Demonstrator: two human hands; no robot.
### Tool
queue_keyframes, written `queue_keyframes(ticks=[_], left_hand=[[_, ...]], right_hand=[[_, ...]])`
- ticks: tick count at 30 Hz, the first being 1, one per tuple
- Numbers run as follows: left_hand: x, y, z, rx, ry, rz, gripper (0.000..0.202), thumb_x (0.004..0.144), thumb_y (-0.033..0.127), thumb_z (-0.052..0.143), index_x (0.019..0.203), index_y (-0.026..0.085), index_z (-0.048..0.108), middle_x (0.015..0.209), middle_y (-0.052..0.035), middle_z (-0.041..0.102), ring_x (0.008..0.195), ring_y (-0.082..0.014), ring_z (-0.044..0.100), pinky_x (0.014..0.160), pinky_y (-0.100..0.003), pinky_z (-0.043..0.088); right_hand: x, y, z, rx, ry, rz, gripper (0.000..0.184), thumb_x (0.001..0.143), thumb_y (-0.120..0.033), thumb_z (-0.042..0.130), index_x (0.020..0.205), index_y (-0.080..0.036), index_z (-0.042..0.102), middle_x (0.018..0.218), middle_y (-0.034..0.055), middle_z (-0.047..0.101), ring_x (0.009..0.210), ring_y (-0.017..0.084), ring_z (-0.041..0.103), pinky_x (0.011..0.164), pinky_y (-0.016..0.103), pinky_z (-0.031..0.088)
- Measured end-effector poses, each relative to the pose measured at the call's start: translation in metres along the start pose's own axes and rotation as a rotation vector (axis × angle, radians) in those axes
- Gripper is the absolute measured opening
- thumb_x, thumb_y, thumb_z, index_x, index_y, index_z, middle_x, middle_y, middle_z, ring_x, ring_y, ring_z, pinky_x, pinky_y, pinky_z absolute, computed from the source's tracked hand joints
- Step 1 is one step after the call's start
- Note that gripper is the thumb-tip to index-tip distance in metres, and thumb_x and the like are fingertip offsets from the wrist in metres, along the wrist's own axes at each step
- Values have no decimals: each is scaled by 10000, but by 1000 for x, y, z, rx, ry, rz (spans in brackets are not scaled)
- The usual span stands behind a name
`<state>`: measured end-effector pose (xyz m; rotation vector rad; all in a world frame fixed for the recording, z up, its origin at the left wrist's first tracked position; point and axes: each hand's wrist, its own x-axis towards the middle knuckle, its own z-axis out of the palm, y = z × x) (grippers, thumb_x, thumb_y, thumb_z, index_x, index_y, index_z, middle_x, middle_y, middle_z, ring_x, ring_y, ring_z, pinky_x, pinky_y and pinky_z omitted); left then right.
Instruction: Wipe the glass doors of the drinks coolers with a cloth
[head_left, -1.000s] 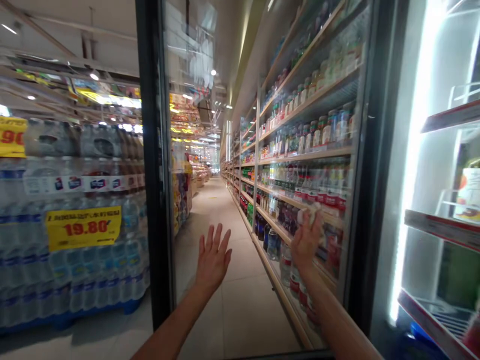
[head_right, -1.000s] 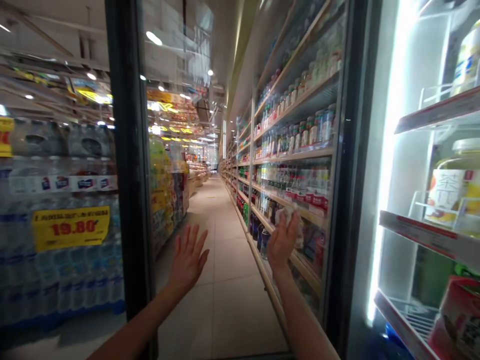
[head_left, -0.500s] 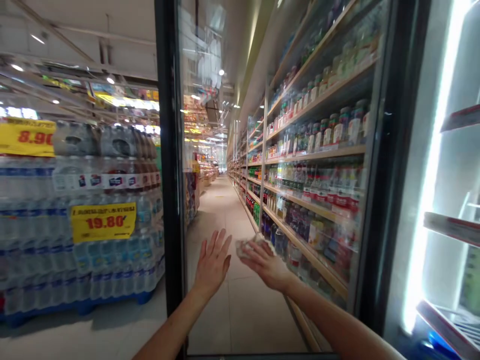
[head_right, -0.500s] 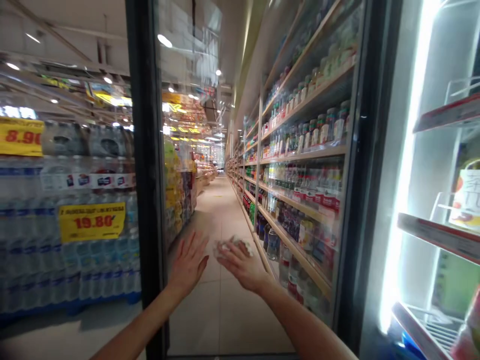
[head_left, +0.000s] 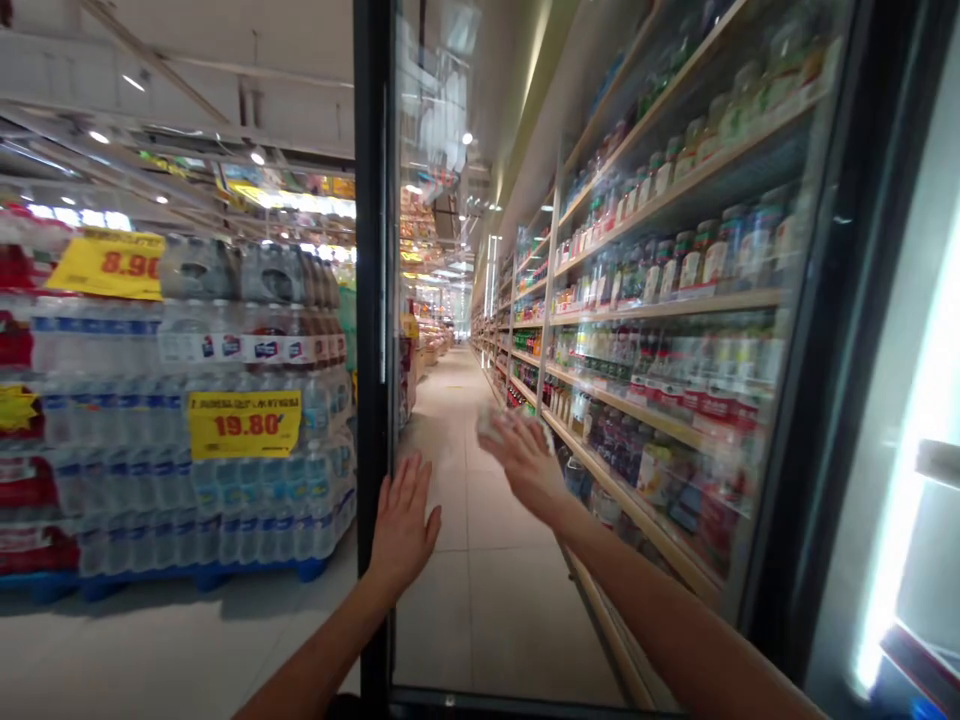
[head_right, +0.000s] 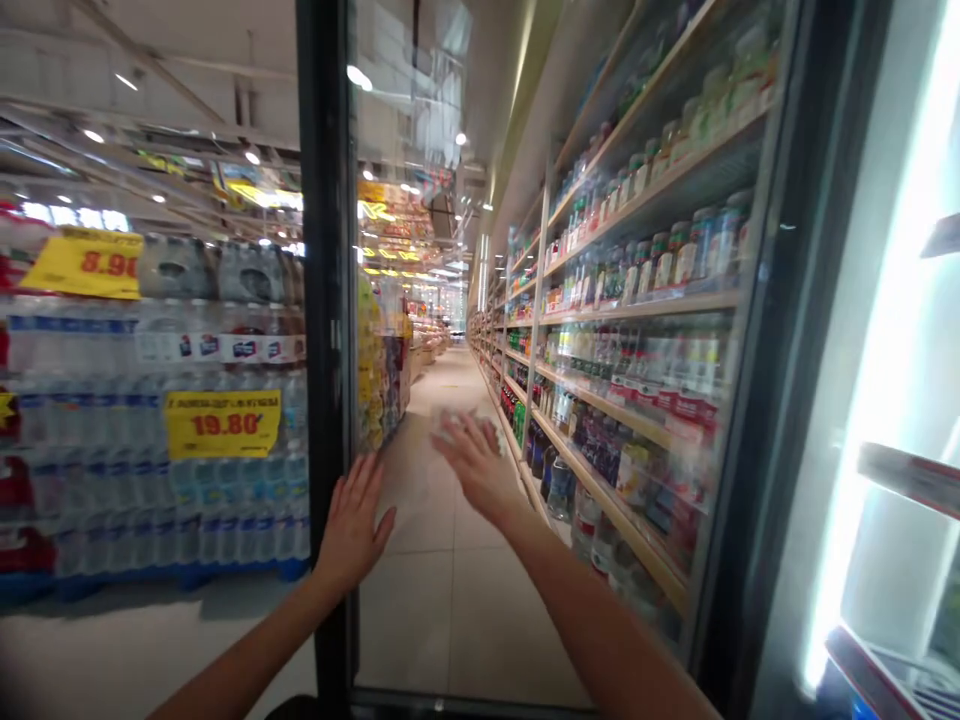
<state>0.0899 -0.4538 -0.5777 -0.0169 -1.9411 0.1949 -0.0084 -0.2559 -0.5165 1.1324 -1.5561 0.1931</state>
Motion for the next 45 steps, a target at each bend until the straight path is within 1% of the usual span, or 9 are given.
queue_keyframes(ticks=[3, 7, 13, 18, 23, 28, 33, 38, 45], left_hand=[[0, -4, -6, -42, 23, -31, 634, 840, 208, 434, 1410, 118, 172, 1414, -190, 333, 1354, -271, 234, 1037, -463, 304], [2, -9, -18, -48, 59, 0, 602, 835, 182, 442, 1391, 121, 218, 1382, -188, 374, 1347, -262, 250, 1047, -459, 298], [11, -19, -28, -41, 91, -44, 589, 836, 188, 441, 1382, 119, 231, 1396, -195, 352, 1352, -278, 234, 1061, -503, 263], [20, -24, -29, -41, 91, -51, 592, 844, 179, 410, 1398, 155, 202, 1401, -171, 358, 1348, -270, 250, 1053, -500, 276], [37, -21, -29, -16, 121, -25, 612, 843, 179, 406, 1409, 155, 174, 1404, -171, 357, 1351, -268, 246, 1067, -504, 245], [63, -17, -30, -38, 142, -22, 607, 847, 185, 407, 1409, 158, 180, 1419, -168, 339, 1362, -254, 221, 1078, -484, 236], [94, -6, -27, -83, 157, 8, 611, 846, 188, 408, 1410, 141, 176, 1433, -174, 312, 1372, -251, 191, 1081, -481, 233], [118, 7, -20, -94, 124, -14, 581, 865, 247, 400, 1404, 137, 215, 1456, -152, 279, 1374, -252, 181, 1085, -480, 229], [127, 22, -6, -74, 96, -124, 625, 872, 416, 403, 1397, 111, 258, 1464, -174, 243, 1371, -324, 150, 1059, -557, 225]], right_hand=[[13, -10, 8, -2, 55, 134, 473, 843, -67, 390, 1281, -224, 477, 1425, 66, 367, 1386, 230, 122, 1099, 483, 207], [17, -37, 24, 165, -147, -342, 367, 884, -146, 397, 1219, -220, 529, 1383, 38, 432, 1362, 172, 213, 1094, 401, 270], [61, -43, 31, 99, -27, 2, 428, 874, -136, 408, 1293, -206, 458, 1444, 69, 334, 1380, 249, 147, 1099, 493, 218], [65, -37, 29, 107, -76, -405, 340, 895, -183, 393, 1197, -213, 545, 1384, 21, 434, 1351, 195, 241, 1097, 403, 271], [91, -15, 15, 52, 7, -7, 433, 877, -123, 397, 1298, -209, 454, 1448, 73, 327, 1375, 250, 166, 1093, 499, 215], [79, 2, 8, 71, -72, -425, 370, 891, -165, 393, 1232, -236, 516, 1398, 5, 416, 1363, 190, 209, 1102, 411, 246], [91, 32, -11, -76, 108, 71, 450, 871, -103, 380, 1291, -240, 464, 1430, 49, 363, 1379, 225, 150, 1101, 471, 194], [52, 63, -32, -149, 91, -46, 446, 851, -101, 401, 1245, -280, 508, 1378, 29, 436, 1360, 196, 216, 1086, 416, 245], [23, 104, -53, -298, 438, 507, 494, 851, -130, 384, 1339, -197, 415, 1440, 148, 307, 1355, 289, 213, 1038, 518, 278]])
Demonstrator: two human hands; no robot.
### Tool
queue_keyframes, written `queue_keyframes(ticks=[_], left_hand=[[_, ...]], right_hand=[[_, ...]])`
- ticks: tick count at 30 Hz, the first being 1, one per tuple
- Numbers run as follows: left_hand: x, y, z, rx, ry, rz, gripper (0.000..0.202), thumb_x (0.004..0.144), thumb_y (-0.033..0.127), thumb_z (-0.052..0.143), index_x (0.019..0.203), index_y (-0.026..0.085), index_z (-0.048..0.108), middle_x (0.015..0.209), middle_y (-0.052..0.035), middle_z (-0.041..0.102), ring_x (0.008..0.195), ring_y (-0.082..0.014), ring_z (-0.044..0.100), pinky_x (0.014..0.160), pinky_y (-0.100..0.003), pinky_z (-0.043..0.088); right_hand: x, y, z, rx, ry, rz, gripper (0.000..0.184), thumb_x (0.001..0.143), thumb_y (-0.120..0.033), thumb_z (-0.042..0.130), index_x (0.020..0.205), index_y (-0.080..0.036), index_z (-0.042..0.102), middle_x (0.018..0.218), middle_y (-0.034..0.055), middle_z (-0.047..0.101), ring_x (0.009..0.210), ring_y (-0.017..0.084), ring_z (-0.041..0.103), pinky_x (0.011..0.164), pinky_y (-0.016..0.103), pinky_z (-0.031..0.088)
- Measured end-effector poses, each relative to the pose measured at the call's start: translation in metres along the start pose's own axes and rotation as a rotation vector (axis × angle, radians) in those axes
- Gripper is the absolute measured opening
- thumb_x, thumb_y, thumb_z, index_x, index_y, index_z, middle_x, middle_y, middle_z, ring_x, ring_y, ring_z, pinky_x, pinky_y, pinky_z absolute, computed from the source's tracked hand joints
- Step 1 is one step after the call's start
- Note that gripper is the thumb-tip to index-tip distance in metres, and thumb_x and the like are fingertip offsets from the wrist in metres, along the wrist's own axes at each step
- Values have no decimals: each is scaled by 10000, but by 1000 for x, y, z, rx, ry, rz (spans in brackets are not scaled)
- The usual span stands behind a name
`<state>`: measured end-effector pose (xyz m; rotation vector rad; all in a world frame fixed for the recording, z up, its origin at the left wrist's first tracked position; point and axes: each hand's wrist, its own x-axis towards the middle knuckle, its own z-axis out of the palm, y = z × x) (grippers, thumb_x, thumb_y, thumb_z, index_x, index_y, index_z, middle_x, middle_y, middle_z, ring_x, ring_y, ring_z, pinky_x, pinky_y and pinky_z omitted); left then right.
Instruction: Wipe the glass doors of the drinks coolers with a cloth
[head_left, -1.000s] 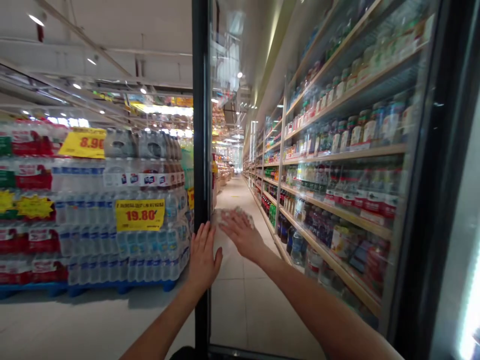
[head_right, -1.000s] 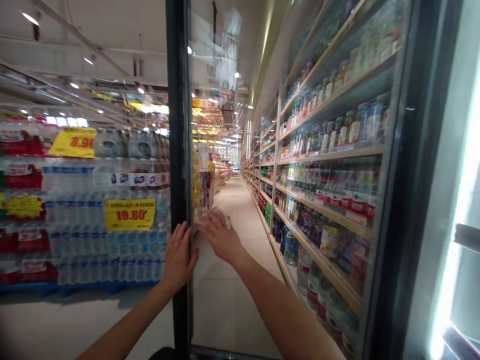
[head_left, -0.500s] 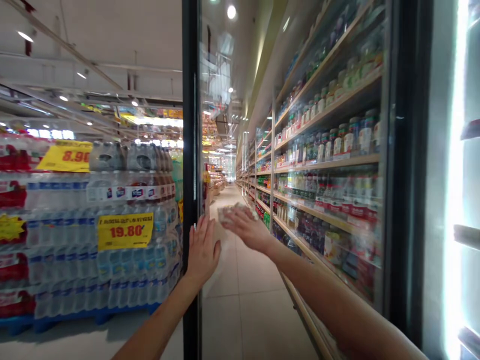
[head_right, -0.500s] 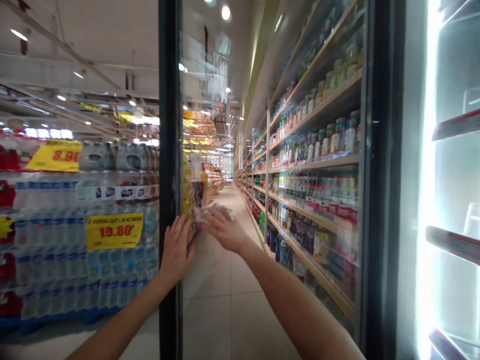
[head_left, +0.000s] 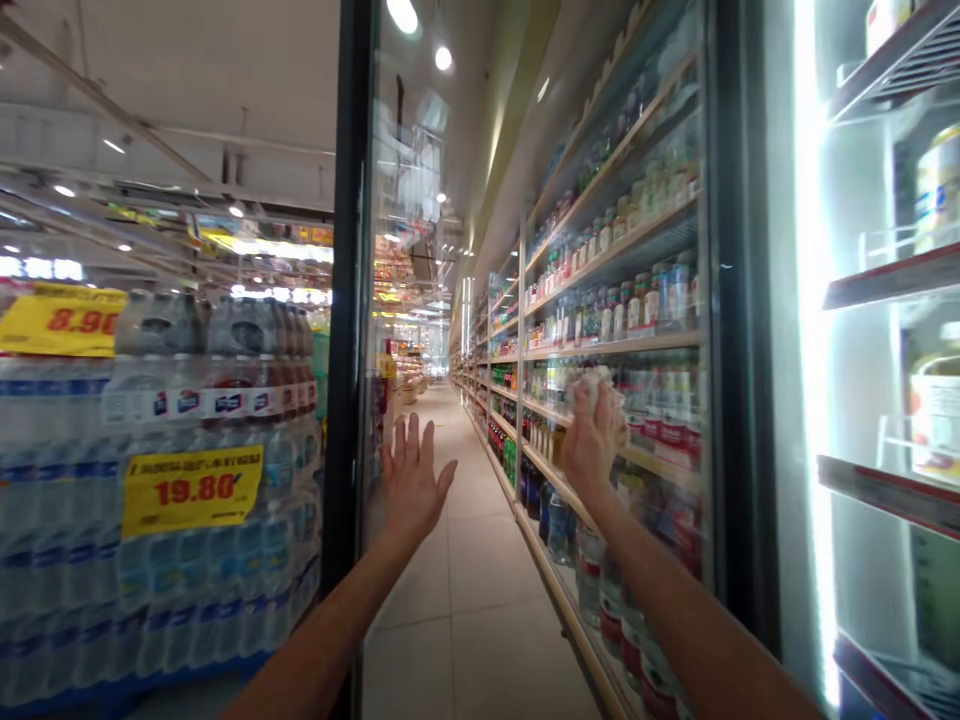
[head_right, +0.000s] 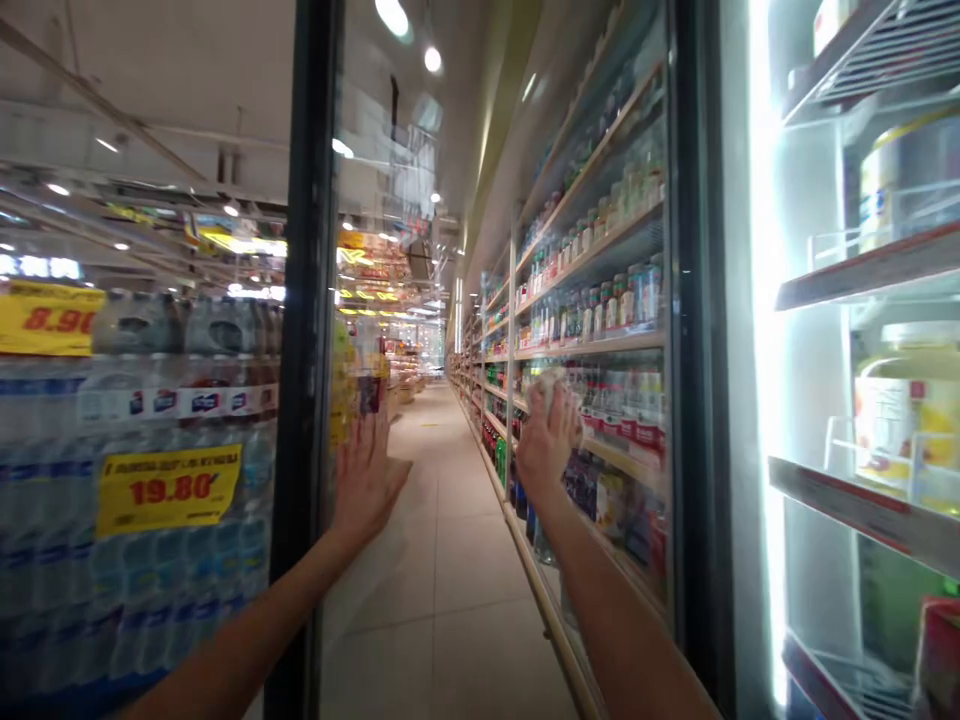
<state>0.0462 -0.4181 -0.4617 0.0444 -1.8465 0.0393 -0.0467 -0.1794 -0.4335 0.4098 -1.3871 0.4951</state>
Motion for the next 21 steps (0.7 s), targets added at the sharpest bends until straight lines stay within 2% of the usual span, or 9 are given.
queue_keyframes(ticks=[4, 5, 8, 10, 14, 15, 16, 19, 21], left_hand=[[-1, 5, 0, 10, -11, -21, 651, 870, 451, 395, 1406, 114, 241, 1462, -180, 244, 1370, -329, 151, 1056, -567, 219], [-1, 5, 0, 10, -20, -12, 643, 872, 449, 391, 1403, 116, 250, 1463, -177, 243, 1370, -328, 152, 1058, -565, 215], [-1, 4, -1, -6, -38, -11, 641, 871, 448, 394, 1401, 117, 256, 1474, -171, 215, 1376, -327, 124, 1068, -564, 191], [-1, 4, 0, -18, -47, -21, 649, 867, 451, 405, 1401, 115, 254, 1481, -170, 191, 1379, -330, 100, 1071, -570, 173], [0, 4, -1, -28, -62, -12, 659, 858, 450, 433, 1401, 124, 253, 1484, -169, 182, 1379, -332, 98, 1069, -576, 165], [0, 4, -2, -24, -61, -4, 657, 857, 442, 438, 1402, 128, 250, 1484, -169, 181, 1379, -330, 100, 1071, -573, 166], [-1, 4, -3, -19, -57, 5, 654, 857, 432, 442, 1403, 129, 248, 1485, -170, 180, 1379, -328, 101, 1072, -569, 167], [-2, 4, -6, 0, -55, 23, 637, 861, 405, 442, 1402, 131, 250, 1482, -172, 187, 1378, -327, 108, 1068, -564, 186], [-3, 4, -4, 6, -54, 14, 626, 863, 394, 439, 1397, 120, 261, 1477, -176, 201, 1375, -333, 119, 1062, -570, 192]], right_hand=[[-4, 5, -1, 70, -232, -337, 503, 838, -90, 392, 1286, -307, 467, 1408, 50, 387, 1344, 217, 259, 1061, 454, 279], [-3, 13, -2, 53, -212, -281, 495, 841, -104, 395, 1287, -305, 466, 1415, 52, 376, 1342, 221, 261, 1060, 466, 276], [4, 41, -6, -58, 11, 148, 490, 853, -163, 372, 1338, -216, 411, 1455, 123, 281, 1349, 279, 228, 1033, 545, 273], [5, 50, -9, -90, 60, 231, 499, 847, -162, 365, 1344, -178, 401, 1463, 144, 250, 1355, 289, 207, 1027, 543, 285], [3, 50, -20, -9, -267, -269, 490, 819, -97, 403, 1264, -283, 490, 1428, 48, 348, 1351, 211, 237, 1060, 444, 290], [4, 53, -22, -8, -311, -323, 490, 816, -93, 408, 1253, -297, 499, 1419, 37, 365, 1345, 204, 250, 1061, 440, 287], [6, 57, -24, -26, -298, -284, 489, 818, -97, 406, 1260, -288, 492, 1420, 48, 363, 1342, 211, 258, 1057, 452, 289], [13, 68, -23, -118, -34, 166, 496, 828, -130, 374, 1319, -163, 428, 1451, 158, 273, 1345, 290, 232, 1015, 536, 306], [11, 65, -20, -116, 36, 235, 499, 827, -136, 367, 1322, -131, 421, 1458, 179, 244, 1354, 305, 203, 1013, 545, 305]])
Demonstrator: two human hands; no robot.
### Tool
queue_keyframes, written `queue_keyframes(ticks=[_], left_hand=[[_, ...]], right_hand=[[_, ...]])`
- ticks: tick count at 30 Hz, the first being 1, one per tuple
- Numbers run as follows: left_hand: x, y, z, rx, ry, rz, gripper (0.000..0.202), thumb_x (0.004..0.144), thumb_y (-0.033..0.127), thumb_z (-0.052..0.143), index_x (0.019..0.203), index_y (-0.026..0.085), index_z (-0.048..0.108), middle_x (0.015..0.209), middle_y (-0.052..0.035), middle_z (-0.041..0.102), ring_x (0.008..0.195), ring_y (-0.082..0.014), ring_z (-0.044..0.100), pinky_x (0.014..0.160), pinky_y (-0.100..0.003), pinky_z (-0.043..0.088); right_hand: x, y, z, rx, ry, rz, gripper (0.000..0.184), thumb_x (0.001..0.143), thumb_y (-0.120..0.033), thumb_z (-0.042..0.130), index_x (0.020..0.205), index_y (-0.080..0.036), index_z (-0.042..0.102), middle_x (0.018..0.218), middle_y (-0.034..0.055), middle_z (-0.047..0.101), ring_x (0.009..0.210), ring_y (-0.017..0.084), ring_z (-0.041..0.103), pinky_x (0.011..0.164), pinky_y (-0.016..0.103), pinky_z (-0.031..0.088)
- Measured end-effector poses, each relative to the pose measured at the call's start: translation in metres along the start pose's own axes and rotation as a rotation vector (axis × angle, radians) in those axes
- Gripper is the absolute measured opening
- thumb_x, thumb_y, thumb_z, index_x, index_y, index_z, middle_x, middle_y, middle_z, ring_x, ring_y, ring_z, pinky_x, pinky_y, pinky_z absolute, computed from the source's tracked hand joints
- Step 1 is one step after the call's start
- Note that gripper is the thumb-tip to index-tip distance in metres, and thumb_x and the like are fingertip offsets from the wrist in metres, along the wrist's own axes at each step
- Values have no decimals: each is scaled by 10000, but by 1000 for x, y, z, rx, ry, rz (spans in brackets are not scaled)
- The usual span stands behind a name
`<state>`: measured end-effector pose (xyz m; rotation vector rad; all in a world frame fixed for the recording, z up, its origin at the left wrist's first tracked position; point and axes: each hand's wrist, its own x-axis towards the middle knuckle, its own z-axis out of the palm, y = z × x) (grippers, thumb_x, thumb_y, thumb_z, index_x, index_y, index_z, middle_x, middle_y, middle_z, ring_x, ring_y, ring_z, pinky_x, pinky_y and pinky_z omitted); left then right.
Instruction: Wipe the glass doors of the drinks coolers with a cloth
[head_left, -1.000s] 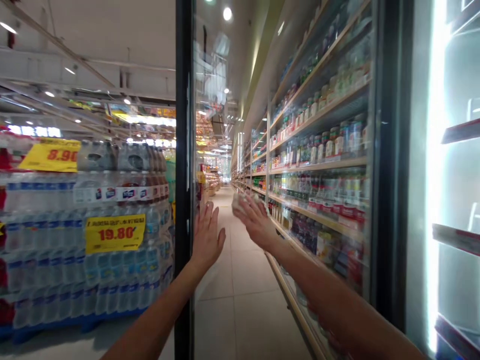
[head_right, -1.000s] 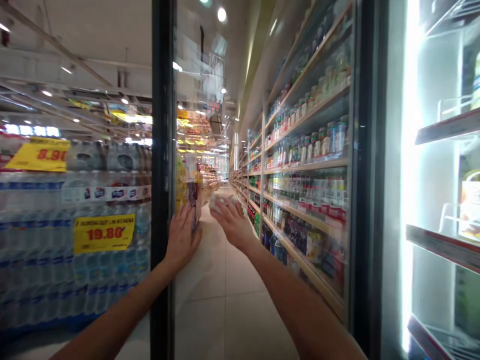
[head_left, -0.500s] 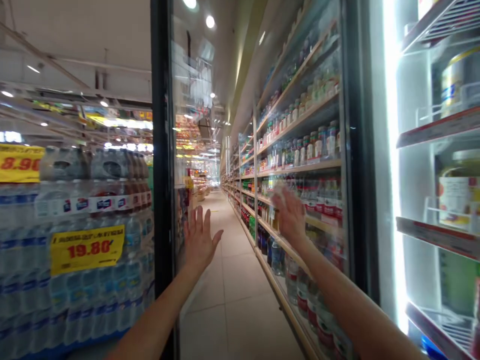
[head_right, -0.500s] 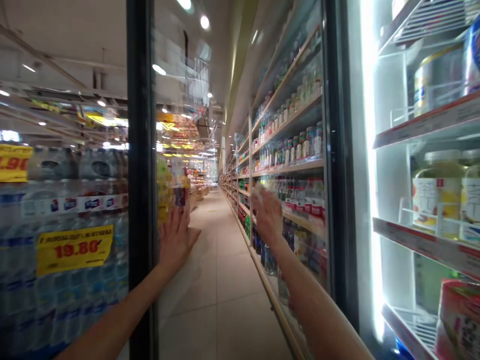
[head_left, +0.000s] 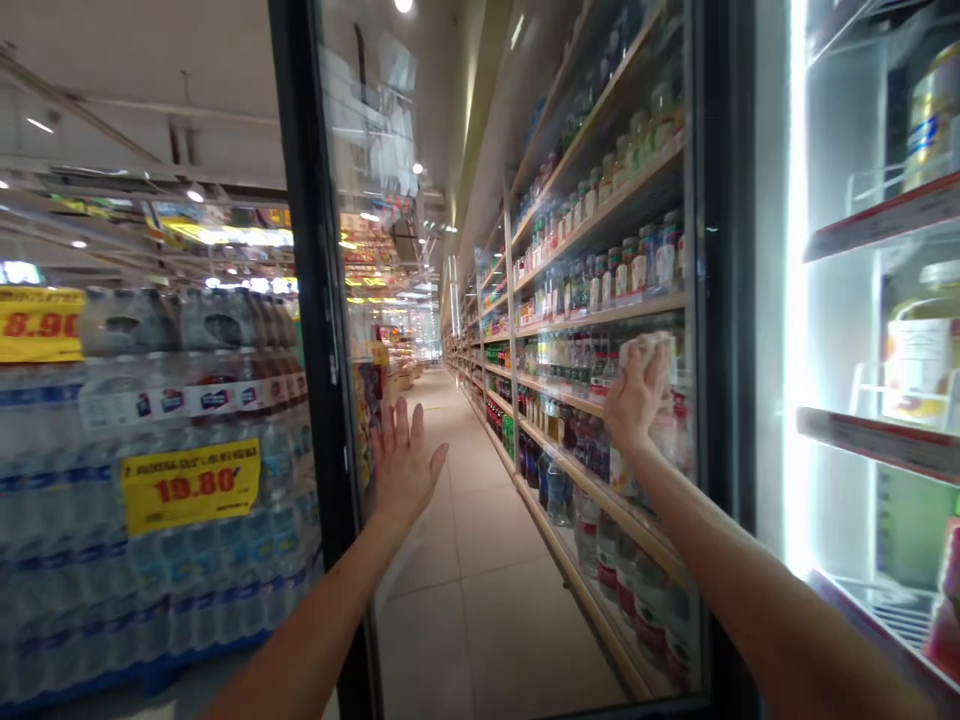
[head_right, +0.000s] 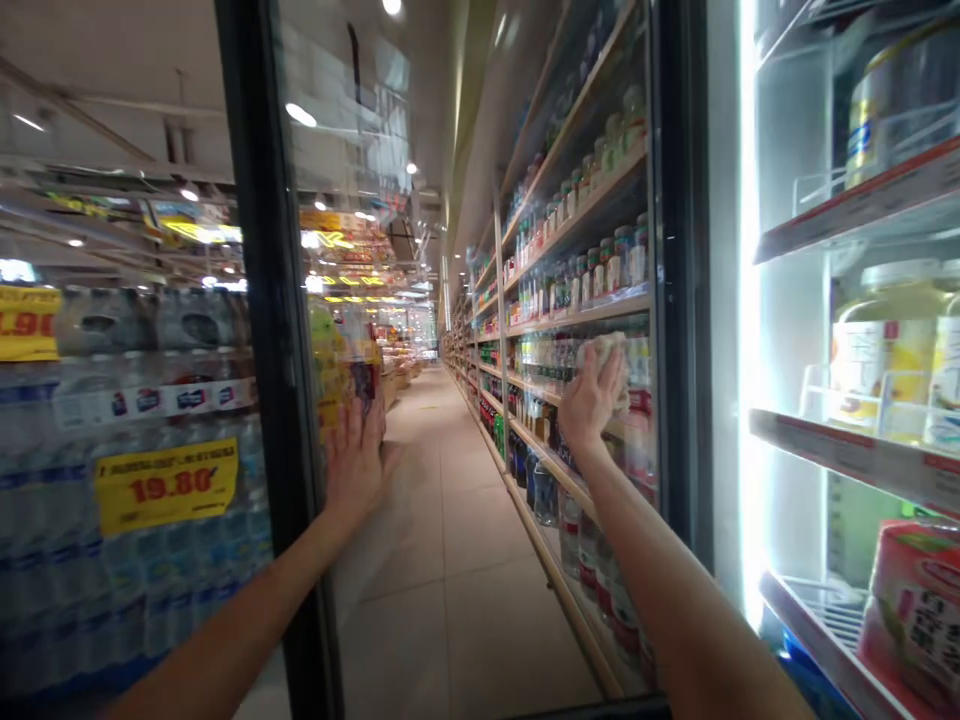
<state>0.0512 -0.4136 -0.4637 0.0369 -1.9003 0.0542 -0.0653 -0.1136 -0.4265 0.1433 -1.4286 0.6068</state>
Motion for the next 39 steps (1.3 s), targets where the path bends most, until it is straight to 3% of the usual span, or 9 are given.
queue_keyframes(ticks=[5, 10, 14, 16, 19, 24, 29, 34, 39], left_hand=[[-3, -2, 3, 5, 13, 7, 620, 861, 386, 439, 1395, 124, 264, 1480, -169, 196, 1380, -319, 105, 1075, -560, 175], [-10, 1, -4, 77, -22, 20, 653, 852, 404, 449, 1404, 135, 228, 1481, -165, 197, 1386, -300, 86, 1071, -543, 231], [-11, -2, 4, 131, -31, 16, 636, 857, 411, 441, 1394, 128, 250, 1481, -159, 201, 1386, -295, 88, 1079, -535, 232], [-11, -3, 6, 129, -26, 24, 625, 861, 402, 437, 1395, 134, 251, 1480, -159, 200, 1386, -293, 95, 1079, -539, 225], [-10, -4, 5, 114, -12, 20, 614, 865, 386, 435, 1392, 123, 263, 1474, -165, 217, 1382, -301, 111, 1076, -537, 226], [-7, -7, 5, 85, 32, 36, 584, 864, 389, 444, 1367, 115, 329, 1463, -167, 248, 1370, -314, 161, 1063, -532, 249], [-16, 9, 9, 110, 47, -23, 569, 871, 360, 439, 1366, 101, 330, 1463, -177, 239, 1365, -338, 162, 1045, -577, 238], [-29, 24, 13, 114, 43, -68, 607, 861, 375, 460, 1372, 85, 311, 1458, -198, 238, 1370, -346, 130, 1035, -590, 238], [-49, 27, 20, 72, 55, -8, 574, 855, 387, 465, 1340, 92, 377, 1440, -205, 277, 1369, -345, 136, 1043, -595, 214]], right_hand=[[-20, -23, -2, 132, -323, -691, 482, 812, -88, 402, 1233, -295, 515, 1388, 31, 416, 1328, 184, 289, 1055, 421, 309], [-22, -41, 6, 83, -5, -154, 454, 827, -179, 385, 1262, -127, 505, 1442, 161, 295, 1337, 320, 245, 1015, 550, 305], [-38, -48, 18, 346, -339, -677, 421, 814, -161, 398, 1176, -278, 577, 1375, 36, 436, 1301, 221, 346, 1056, 454, 308], [-40, -44, 17, 306, -276, -583, 416, 816, -163, 406, 1184, -265, 571, 1378, 54, 432, 1291, 232, 361, 1059, 468, 295], [-42, -37, 8, 139, -7, -187, 457, 832, -170, 393, 1278, -138, 489, 1449, 158, 287, 1333, 315, 261, 1045, 538, 269], [-65, -23, -9, 177, -304, -625, 519, 823, -69, 403, 1273, -315, 481, 1432, 36, 357, 1334, 217, 288, 1062, 435, 303], [-81, -7, -16, 17, -19, -78, 587, 837, -104, 390, 1402, -228, 292, 1492, 129, 183, 1359, 306, 203, 1018, 554, 308], [-105, -28, -19, 161, -296, -541, 606, 794, -32, 417, 1330, -313, 411, 1448, 40, 324, 1342, 227, 269, 1071, 450, 284], [-107, -35, -22, 84, -111, -243, 555, 833, -80, 400, 1369, -217, 361, 1494, 107, 190, 1363, 283, 192, 1046, 501, 285]])
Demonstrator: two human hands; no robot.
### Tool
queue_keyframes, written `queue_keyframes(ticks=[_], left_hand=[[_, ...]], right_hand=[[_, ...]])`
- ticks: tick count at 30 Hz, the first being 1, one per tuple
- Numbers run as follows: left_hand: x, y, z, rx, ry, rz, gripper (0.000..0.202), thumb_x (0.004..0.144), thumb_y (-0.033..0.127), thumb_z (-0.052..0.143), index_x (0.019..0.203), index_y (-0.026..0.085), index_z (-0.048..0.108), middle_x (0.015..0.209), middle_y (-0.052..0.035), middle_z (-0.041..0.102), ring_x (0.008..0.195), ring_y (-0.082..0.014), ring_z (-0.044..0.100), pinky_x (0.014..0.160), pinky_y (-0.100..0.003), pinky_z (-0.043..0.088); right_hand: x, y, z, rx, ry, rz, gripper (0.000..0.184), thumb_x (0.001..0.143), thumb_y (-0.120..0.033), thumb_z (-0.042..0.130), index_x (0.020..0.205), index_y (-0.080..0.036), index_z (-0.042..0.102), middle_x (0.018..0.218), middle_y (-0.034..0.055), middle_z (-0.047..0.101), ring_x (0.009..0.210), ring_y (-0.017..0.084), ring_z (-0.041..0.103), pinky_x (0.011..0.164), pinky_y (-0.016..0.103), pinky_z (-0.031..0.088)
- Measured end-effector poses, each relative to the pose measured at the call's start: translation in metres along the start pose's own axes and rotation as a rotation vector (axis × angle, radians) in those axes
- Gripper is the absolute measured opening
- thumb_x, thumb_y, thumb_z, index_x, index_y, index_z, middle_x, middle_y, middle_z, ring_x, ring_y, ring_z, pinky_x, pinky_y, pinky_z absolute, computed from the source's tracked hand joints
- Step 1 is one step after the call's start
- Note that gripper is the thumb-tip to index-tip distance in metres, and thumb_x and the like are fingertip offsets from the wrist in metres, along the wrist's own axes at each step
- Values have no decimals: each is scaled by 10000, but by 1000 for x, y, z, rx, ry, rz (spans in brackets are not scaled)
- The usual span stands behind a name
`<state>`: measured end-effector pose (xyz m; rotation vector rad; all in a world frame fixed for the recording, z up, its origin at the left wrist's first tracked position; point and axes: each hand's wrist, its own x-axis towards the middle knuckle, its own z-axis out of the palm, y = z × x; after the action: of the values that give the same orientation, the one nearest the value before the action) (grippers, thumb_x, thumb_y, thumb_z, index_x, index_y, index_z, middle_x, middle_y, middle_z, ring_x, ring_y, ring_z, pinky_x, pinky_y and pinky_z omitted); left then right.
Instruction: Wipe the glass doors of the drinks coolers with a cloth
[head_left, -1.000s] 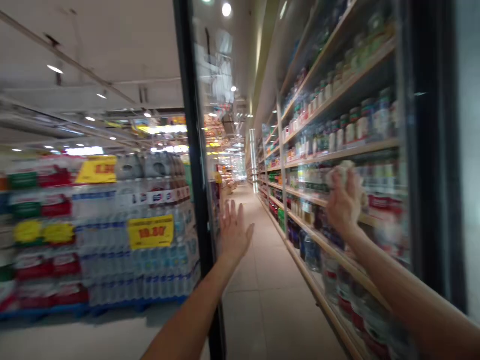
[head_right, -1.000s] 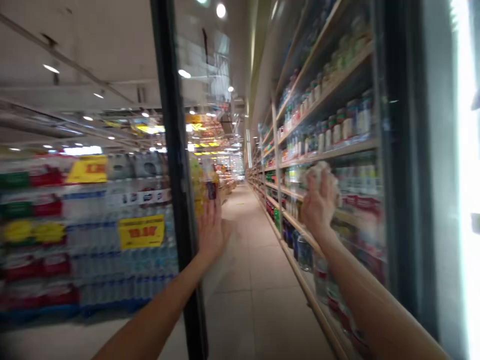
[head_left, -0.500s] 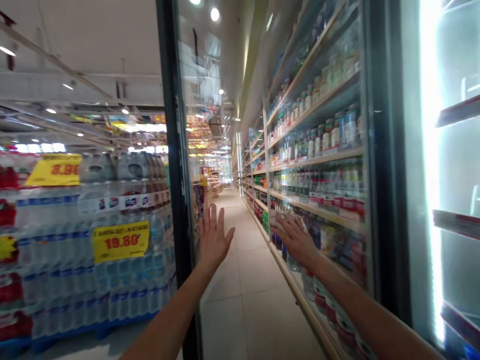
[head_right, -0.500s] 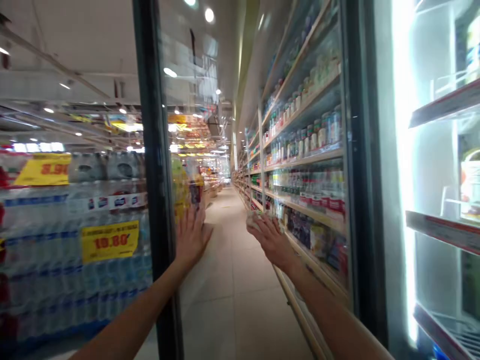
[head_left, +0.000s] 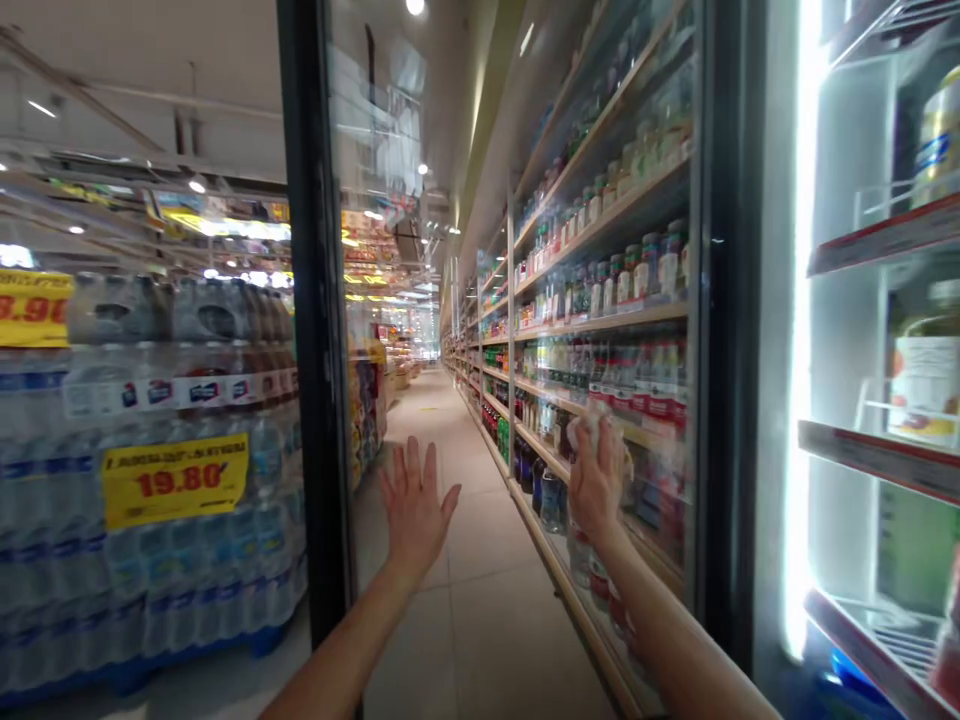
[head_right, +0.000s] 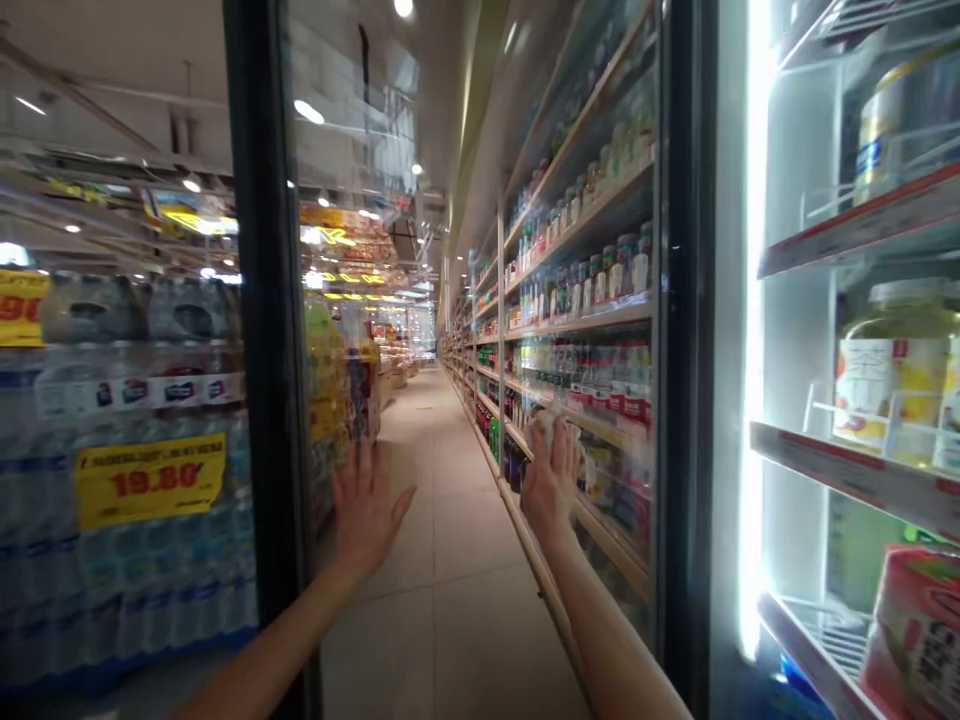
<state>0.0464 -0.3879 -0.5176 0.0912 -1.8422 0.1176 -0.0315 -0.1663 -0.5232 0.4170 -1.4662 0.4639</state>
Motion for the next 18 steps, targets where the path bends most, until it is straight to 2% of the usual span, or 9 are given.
queue_keyframes(ticks=[2, 5, 6, 7, 10, 12, 15, 16, 18], left_hand=[[-6, 2, 2, -12, 2, -7, 585, 858, 401, 457, 1344, 90, 368, 1444, -212, 263, 1370, -352, 126, 1034, -610, 212], [-13, 3, 5, -27, -9, -3, 617, 858, 427, 448, 1360, 85, 337, 1452, -218, 237, 1372, -353, 113, 1031, -613, 212], [-15, 3, 5, -31, -17, 9, 622, 859, 434, 444, 1364, 89, 330, 1453, -216, 237, 1373, -349, 112, 1033, -610, 211], [-17, 3, 6, -35, -26, 20, 625, 860, 441, 440, 1367, 94, 326, 1452, -214, 242, 1373, -346, 113, 1036, -608, 210], [-23, 4, 7, -35, -33, 29, 623, 864, 451, 425, 1371, 103, 321, 1445, -214, 261, 1373, -346, 117, 1033, -613, 206], [-26, 6, 7, -30, -35, 9, 637, 866, 455, 420, 1380, 101, 298, 1447, -217, 251, 1373, -350, 111, 1028, -621, 204], [-29, 8, 7, -21, -45, 7, 662, 864, 450, 429, 1397, 98, 252, 1451, -219, 240, 1372, -349, 117, 1028, -614, 212], [-30, 9, 7, -17, -40, 20, 667, 864, 446, 433, 1399, 98, 244, 1449, -220, 246, 1371, -348, 125, 1028, -609, 215], [-33, 9, 8, -6, -20, 47, 667, 864, 436, 439, 1402, 97, 236, 1442, -221, 263, 1369, -347, 134, 1029, -602, 221]], right_hand=[[-4, -4, -1, 10, -40, -64, 588, 827, -62, 383, 1391, -218, 317, 1504, 100, 152, 1370, 280, 169, 1055, 494, 273], [-16, -5, -3, 84, -226, -338, 625, 815, -39, 383, 1380, -300, 326, 1476, 40, 261, 1344, 228, 260, 1074, 440, 269], [-20, -2, -4, 80, -236, -325, 625, 819, -45, 387, 1379, -315, 323, 1466, 38, 285, 1335, 226, 280, 1071, 444, 272], [-23, 2, -6, 52, -202, -233, 619, 826, -61, 393, 1385, -314, 309, 1467, 48, 280, 1336, 240, 277, 1063, 467, 275], [-35, 11, -13, -47, -47, 149, 614, 851, -118, 390, 1425, -250, 217, 1509, 107, 123, 1363, 311, 175, 1023, 553, 290], [-46, 10, -19, -13, -106, 120, 631, 851, -118, 387, 1433, -254, 183, 1518, 92, 72, 1369, 316, 150, 1024, 544, 303], [-62, 12, -25, 68, -304, -136, 665, 837, -76, 388, 1424, -319, 191, 1512, 46, 140, 1356, 279, 219, 1042, 493, 313], [-65, 17, -26, 50, -305, -129, 666, 839, -79, 393, 1421, -331, 192, 1509, 41, 153, 1354, 279, 226, 1039, 499, 314], [-67, 29, -26, -28, -192, 62, 645, 857, -115, 397, 1428, -313, 171, 1513, 68, 126, 1356, 303, 205, 1018, 545, 316]])
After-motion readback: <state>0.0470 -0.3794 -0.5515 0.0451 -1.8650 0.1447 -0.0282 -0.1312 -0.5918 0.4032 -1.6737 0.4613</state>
